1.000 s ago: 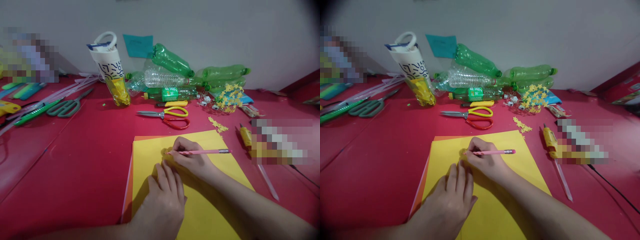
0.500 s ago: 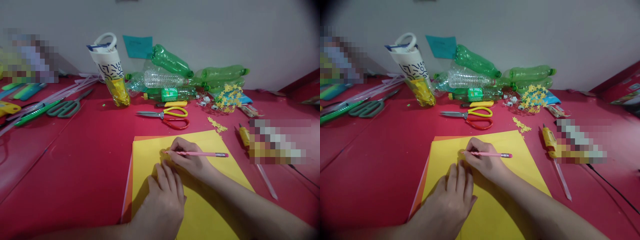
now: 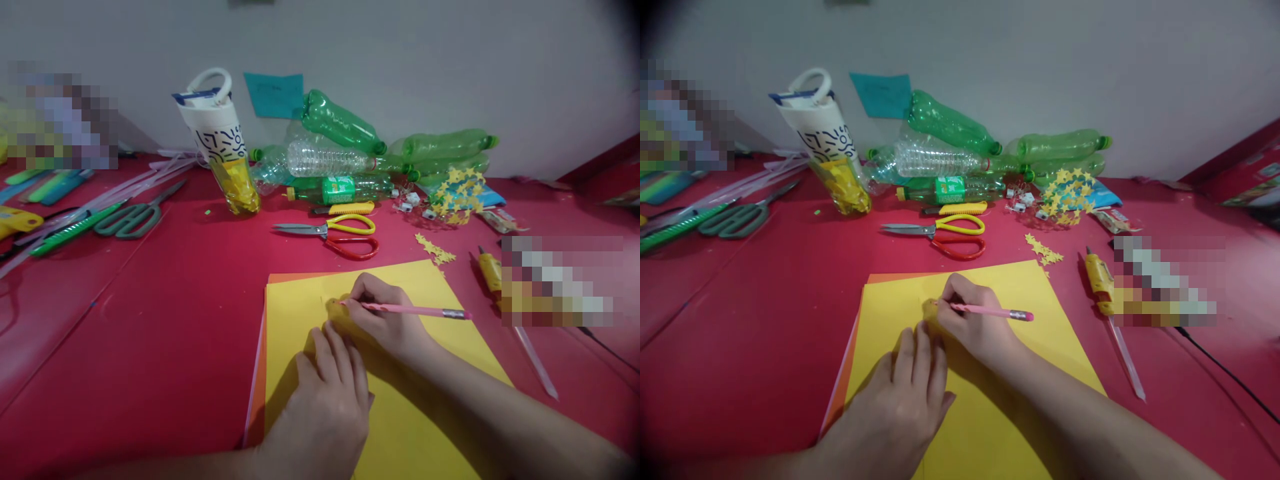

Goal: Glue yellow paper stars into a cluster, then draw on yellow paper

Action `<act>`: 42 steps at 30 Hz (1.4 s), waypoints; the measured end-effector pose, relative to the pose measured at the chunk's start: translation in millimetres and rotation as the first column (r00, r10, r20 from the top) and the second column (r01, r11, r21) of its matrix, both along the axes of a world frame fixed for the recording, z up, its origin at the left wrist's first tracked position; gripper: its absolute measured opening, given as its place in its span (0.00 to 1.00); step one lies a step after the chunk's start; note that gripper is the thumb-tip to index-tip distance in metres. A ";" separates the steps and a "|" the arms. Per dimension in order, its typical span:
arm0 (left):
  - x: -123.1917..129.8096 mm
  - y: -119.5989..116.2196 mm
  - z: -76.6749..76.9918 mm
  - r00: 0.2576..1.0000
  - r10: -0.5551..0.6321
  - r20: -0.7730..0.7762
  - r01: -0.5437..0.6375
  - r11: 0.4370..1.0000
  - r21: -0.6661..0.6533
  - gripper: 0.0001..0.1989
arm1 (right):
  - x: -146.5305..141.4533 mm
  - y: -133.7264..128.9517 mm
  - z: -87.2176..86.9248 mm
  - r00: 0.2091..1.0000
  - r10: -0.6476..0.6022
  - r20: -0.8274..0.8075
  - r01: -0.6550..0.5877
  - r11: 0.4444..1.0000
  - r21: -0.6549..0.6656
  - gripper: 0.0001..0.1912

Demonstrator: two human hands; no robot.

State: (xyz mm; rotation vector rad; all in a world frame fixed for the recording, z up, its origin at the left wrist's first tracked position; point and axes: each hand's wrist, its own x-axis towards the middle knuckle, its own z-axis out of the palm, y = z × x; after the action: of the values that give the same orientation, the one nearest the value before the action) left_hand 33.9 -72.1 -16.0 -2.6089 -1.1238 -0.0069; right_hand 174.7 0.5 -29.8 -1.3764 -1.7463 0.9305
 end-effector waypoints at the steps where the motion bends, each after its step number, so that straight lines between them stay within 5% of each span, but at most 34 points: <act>1: -0.1 0.1 0.4 1.000 0.000 -0.005 0.000 1.000 -0.004 0.22 | 0.2 0.0 -0.2 1.000 -0.007 0.001 0.007 1.000 0.000 0.07; 15: 1.0 -0.3 1.4 1.000 0.009 -0.001 -0.009 1.000 -0.012 0.22 | 2.0 -0.3 -2.5 0.999 -0.034 -0.006 0.034 0.999 -0.017 0.07; 38: 2.4 -0.9 2.9 0.999 0.033 -0.009 -0.033 0.999 -0.024 0.24 | -1.6 -3.3 5.9 0.986 0.160 0.039 -0.160 0.987 0.006 0.07; 42: 1.7 -1.3 2.1 0.999 0.037 0.001 -0.037 0.999 -0.033 0.23 | -0.9 -1.6 5.4 0.993 0.095 -0.076 -0.101 0.992 -0.070 0.07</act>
State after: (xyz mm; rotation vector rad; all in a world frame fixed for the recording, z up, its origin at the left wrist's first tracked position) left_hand 35.5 -73.4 -13.9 -2.6170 -1.1829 0.0174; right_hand 173.8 -1.1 -24.4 -1.2958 -1.7528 1.0956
